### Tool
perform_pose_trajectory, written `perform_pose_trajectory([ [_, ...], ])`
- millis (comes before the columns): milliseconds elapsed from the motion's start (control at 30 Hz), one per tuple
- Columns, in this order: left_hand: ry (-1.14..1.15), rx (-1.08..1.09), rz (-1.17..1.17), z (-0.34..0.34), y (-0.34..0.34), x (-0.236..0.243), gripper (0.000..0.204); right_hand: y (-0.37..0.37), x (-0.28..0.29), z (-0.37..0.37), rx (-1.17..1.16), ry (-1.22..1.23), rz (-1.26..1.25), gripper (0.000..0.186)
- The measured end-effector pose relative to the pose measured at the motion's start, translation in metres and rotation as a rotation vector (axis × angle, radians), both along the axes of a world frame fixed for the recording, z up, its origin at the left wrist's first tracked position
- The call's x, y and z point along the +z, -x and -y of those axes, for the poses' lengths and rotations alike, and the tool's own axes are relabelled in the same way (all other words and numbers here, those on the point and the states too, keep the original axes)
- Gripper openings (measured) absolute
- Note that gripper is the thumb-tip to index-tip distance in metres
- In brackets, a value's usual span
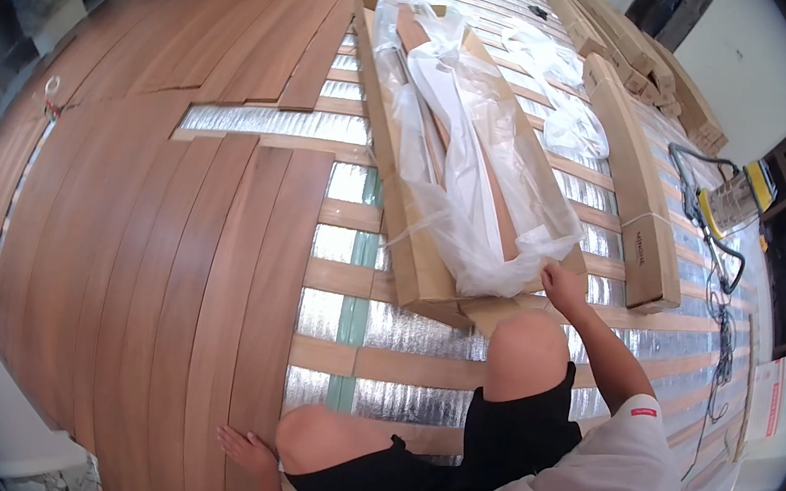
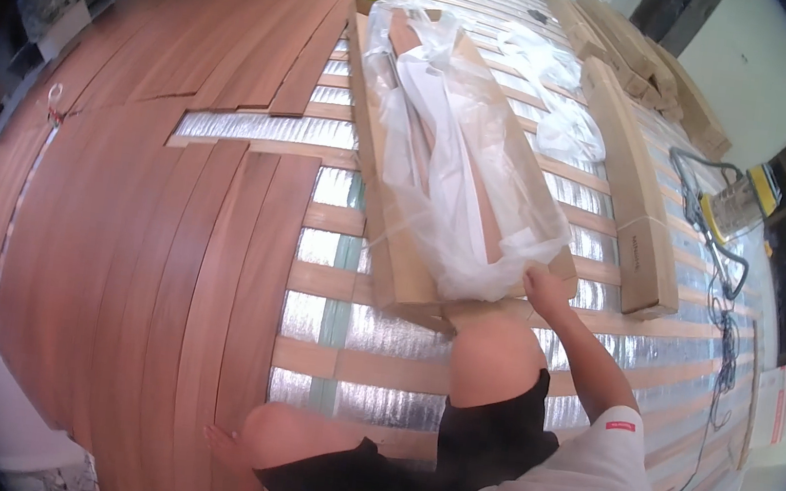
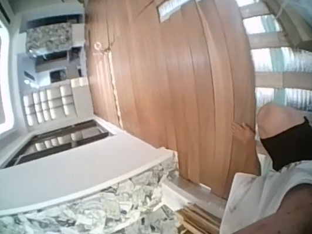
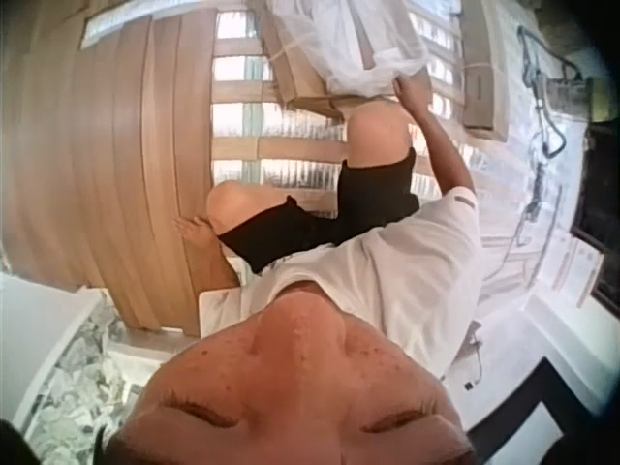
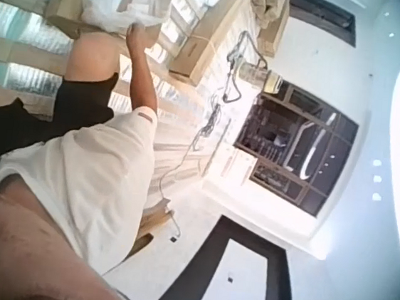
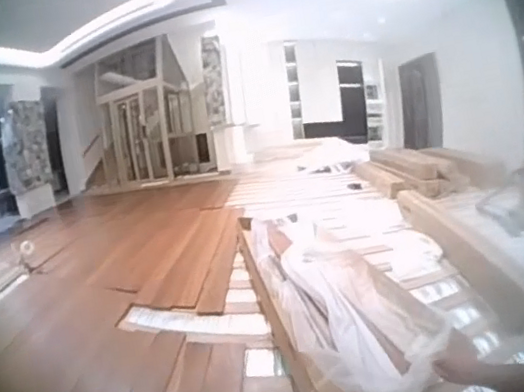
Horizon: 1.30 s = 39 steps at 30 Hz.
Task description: The person unboxes wood-patterned laminate planks, removes plastic wrapping, and lays the planks one by one onto a silver underlayment on the floor, fitting them together by hand.
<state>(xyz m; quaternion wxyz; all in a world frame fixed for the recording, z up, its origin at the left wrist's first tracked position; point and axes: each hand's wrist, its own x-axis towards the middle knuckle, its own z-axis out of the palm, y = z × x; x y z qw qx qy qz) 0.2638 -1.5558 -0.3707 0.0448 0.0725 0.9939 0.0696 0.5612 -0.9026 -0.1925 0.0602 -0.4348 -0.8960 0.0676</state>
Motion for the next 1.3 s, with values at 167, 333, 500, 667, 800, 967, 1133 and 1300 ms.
perform_pose_trajectory([
  [167,0.091,0.053,0.131,-0.027,0.008,0.042,0.059,0.059,-0.004,-0.049,0.177,0.056,-0.35,0.016],
  [333,0.021,-0.017,0.262,-0.057,0.013,0.052,0.055,0.126,-0.06,-0.093,0.32,0.077,-0.25,0.061],
  [500,-0.259,-0.156,0.58,-0.142,0.007,0.11,0.043,0.134,-0.083,-0.086,0.699,0.05,0.005,0.037],
  [667,-0.18,-0.376,0.487,-0.301,0.017,0.189,0.041,0.092,-0.094,-0.135,0.571,0.42,-0.166,0.023],
  [800,-0.137,-0.782,0.435,-0.438,0.009,0.244,0.039,0.067,-0.064,-0.19,0.523,0.337,-0.308,0.02],
  [967,-0.173,-1.069,0.258,-0.586,-0.032,0.216,0.03,0.012,-0.006,-0.273,0.337,0.012,-0.498,0.019],
  [1133,-0.592,-1.015,0.151,-0.679,-0.079,0.121,0.026,-0.117,0.011,-0.39,-0.047,-0.183,-0.34,0.022],
  [1300,-0.198,-0.439,0.575,-0.669,-0.111,0.073,0.022,-0.142,0.045,-0.343,-0.076,-0.49,-0.256,0.025],
])
